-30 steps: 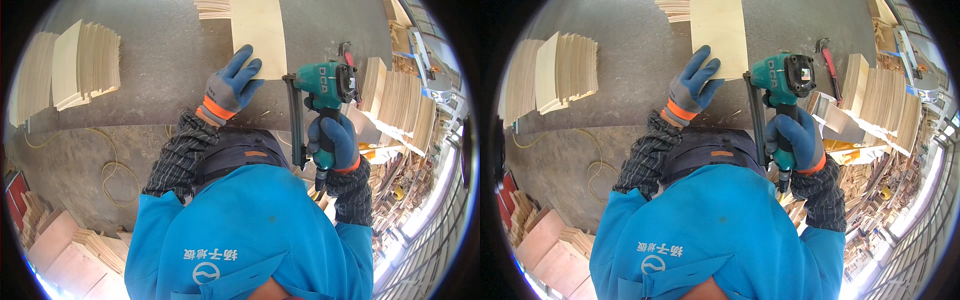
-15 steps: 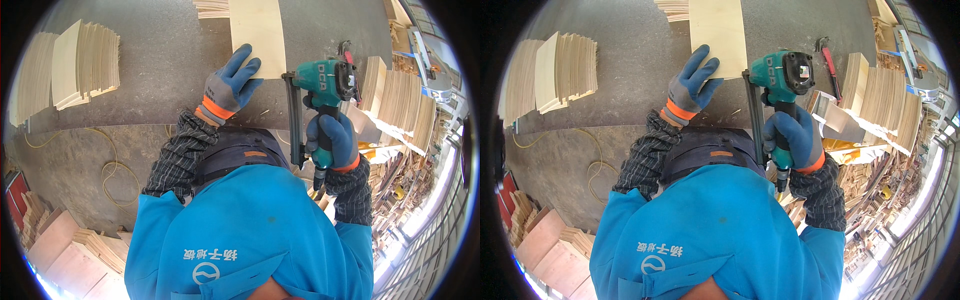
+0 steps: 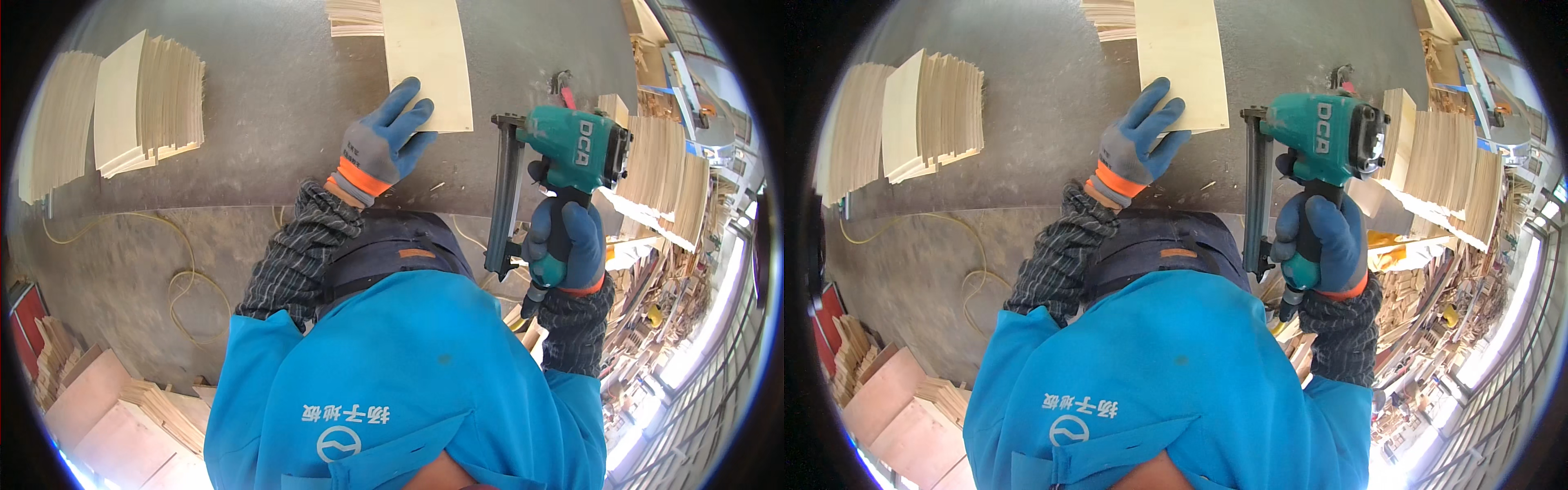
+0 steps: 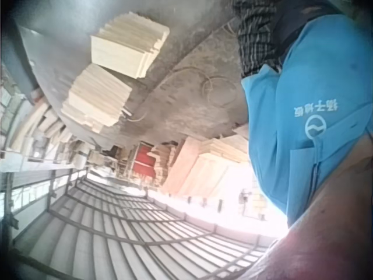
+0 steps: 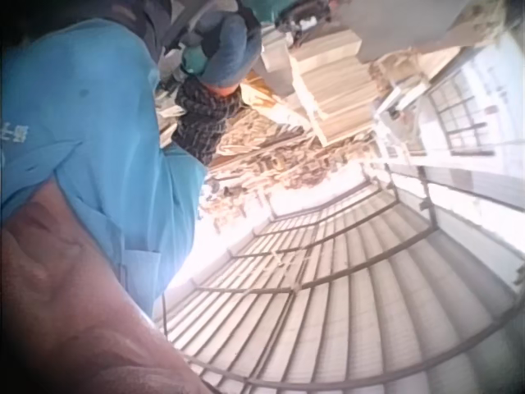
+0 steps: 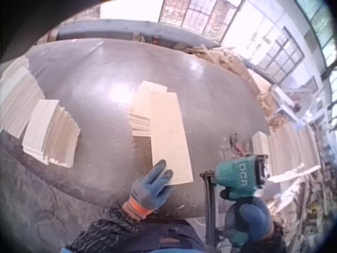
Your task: Assembling wooden boxes by joining pre-cut planks using a pneumatic nail gun and a hammer.
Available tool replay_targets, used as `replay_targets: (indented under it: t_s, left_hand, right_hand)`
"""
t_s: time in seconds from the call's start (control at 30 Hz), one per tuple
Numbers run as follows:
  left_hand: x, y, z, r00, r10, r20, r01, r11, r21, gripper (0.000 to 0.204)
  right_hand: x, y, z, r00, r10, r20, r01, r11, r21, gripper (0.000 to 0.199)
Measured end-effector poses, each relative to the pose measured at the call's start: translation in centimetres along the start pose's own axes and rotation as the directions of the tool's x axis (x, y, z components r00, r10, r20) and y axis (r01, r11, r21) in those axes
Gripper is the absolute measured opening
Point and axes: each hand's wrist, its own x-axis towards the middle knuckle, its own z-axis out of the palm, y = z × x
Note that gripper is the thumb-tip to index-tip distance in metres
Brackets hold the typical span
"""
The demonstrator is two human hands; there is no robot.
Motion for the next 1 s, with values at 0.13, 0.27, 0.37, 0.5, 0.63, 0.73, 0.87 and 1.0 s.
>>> replay_targets:
  t_s: [0.13, 0.27, 0.37, 0.5, 0.63, 0.73, 0.87, 1.0]
  left_hand:
    - [0.6, 0.0, -2.0, 0.992, -0.064, 0.11, 0.077, 0.99, -0.119, 0.052]
    - [0.8, -0.7, -4.0, 0.954, -0.09, 0.287, 0.166, 0.954, -0.25, 0.053]
    - [0.8, -1.2, -4.2, 0.936, -0.091, 0.34, 0.203, 0.929, -0.309, 0.056]
    - [0.8, -1.3, -4.0, 0.945, -0.042, 0.325, 0.149, 0.939, -0.311, 0.06]
    - [0.8, -1.4, -4.0, 0.939, -0.054, 0.34, 0.171, 0.931, -0.323, 0.065]
    - [0.8, -1.6, -4.0, 0.938, -0.047, 0.344, 0.17, 0.926, -0.336, 0.067]
    - [0.8, -1.9, -3.7, 0.929, -0.083, 0.362, 0.206, 0.927, -0.314, 0.069]
    - [0.7, -1.9, -3.6, 0.943, -0.039, 0.331, 0.161, 0.923, -0.349, 0.071]
  right_hand:
    - [0.1, 0.2, 0.8, 0.998, 0.035, 0.06, -0.033, 0.999, -0.043, 0.072]
    - [0.6, 1.2, 2.9, 0.993, 0.097, 0.074, -0.091, 0.993, -0.081, 0.063]
    - [1.1, 1.4, 4.1, 0.992, 0.107, 0.059, -0.099, 0.987, -0.124, 0.054]
    - [1.6, 1.5, 5.0, 0.979, 0.136, 0.149, -0.117, 0.985, -0.129, 0.049]
    - [2.0, 1.8, 5.5, 0.982, 0.139, 0.127, -0.122, 0.984, -0.127, 0.049]
    - [2.3, 2.1, 5.7, 0.981, 0.14, 0.134, -0.117, 0.98, -0.164, 0.05]
    - [2.6, 2.4, 5.7, 0.979, 0.145, 0.142, -0.123, 0.981, -0.152, 0.051]
    - [2.8, 2.6, 5.6, 0.971, 0.162, 0.177, -0.132, 0.976, -0.173, 0.055]
